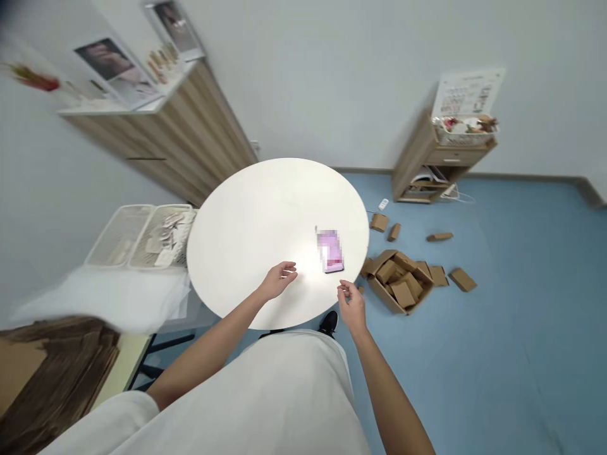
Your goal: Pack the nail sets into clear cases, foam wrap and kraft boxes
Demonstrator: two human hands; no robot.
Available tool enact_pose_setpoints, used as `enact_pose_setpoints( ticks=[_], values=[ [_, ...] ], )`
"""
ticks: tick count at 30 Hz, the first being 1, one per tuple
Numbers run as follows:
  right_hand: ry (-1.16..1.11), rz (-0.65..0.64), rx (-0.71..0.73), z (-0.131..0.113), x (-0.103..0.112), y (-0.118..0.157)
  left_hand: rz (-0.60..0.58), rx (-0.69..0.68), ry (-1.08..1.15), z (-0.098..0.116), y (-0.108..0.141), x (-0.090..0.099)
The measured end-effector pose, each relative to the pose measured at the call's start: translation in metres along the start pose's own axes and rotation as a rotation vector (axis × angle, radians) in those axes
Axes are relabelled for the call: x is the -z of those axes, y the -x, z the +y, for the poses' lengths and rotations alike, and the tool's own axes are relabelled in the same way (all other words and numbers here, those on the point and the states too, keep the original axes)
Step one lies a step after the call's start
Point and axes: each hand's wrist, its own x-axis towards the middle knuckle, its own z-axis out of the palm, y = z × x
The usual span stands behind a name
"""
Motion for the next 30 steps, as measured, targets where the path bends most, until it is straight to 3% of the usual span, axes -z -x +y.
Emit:
enact_pose_setpoints(
  ticks=[7, 11, 15, 21, 30],
  values=[
    [0.006, -0.263, 0.078, -0.063, -0.112, 0.003, 0.231, 0.042, 0.07, -0.064, 0.054, 0.095],
    [0.013, -0.449, 0.078, -0.084, -0.18, 0.016, 0.311, 0.104, 0.064, -0.113, 0.088, 0.144],
    [0.05, -0.553, 0.077, -0.1, -0.235, 0.031, 0.368, 0.158, 0.114, -0.154, 0.118, 0.183],
    [0.173, -0.752, 0.107, -0.12, -0.282, 0.039, 0.408, 0.247, 0.161, -0.179, 0.145, 0.222],
    [0.179, -0.858, 0.132, -0.143, -0.336, 0.0, 0.405, 0.293, -0.004, -0.184, 0.172, 0.25]
  ],
)
